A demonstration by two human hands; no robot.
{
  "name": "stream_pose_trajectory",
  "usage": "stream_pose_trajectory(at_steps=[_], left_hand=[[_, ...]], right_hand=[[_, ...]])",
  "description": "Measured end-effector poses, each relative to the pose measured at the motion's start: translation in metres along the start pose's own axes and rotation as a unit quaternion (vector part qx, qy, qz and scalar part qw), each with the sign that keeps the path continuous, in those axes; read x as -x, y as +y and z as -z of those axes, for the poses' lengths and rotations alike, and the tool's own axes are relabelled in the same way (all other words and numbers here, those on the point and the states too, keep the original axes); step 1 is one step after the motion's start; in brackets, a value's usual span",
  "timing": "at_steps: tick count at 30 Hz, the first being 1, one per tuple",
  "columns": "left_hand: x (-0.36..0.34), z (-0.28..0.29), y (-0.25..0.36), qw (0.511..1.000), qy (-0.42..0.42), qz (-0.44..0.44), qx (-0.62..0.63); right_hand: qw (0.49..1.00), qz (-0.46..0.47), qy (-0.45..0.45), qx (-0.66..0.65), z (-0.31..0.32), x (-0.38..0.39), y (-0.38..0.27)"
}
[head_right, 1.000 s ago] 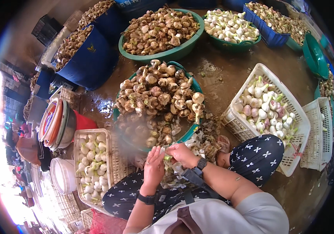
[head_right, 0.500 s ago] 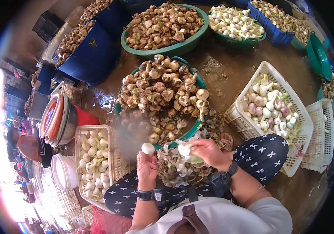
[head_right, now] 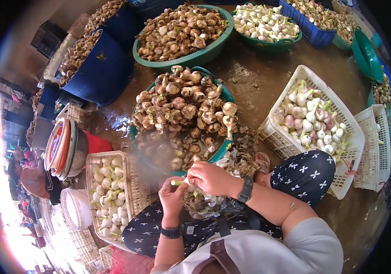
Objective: The person peels garlic bulbs by hand, taking them from a green tub, removing their outer skins, and placing the cleaned garlic bulbs into a plastic crate.
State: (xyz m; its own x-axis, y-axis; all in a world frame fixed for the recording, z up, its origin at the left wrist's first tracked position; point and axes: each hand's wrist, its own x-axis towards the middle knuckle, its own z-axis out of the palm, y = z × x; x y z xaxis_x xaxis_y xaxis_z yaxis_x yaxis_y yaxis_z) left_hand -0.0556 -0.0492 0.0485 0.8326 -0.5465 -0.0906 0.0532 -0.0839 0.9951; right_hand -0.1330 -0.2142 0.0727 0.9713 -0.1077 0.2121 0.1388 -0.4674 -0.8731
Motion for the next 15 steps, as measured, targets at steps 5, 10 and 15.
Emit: stream_pose_trajectory(at_steps=[5, 10, 15], left_hand=[[-0.002, 0.0, 0.001, 0.996, -0.027, -0.039, -0.078], [-0.012, 0.007, -0.005, 0.91, 0.211, 0.242, 0.263], [-0.011, 0.004, -0.009, 0.944, 0.157, 0.236, 0.171]], right_hand=[[0.999, 0.027, -0.023, -0.005, 0.001, -0.001, 0.006], [0.952, -0.067, -0.216, 0.208, -0.014, 0.041, 0.016], [0.981, -0.128, -0.009, 0.147, -0.028, 0.036, 0.046]])
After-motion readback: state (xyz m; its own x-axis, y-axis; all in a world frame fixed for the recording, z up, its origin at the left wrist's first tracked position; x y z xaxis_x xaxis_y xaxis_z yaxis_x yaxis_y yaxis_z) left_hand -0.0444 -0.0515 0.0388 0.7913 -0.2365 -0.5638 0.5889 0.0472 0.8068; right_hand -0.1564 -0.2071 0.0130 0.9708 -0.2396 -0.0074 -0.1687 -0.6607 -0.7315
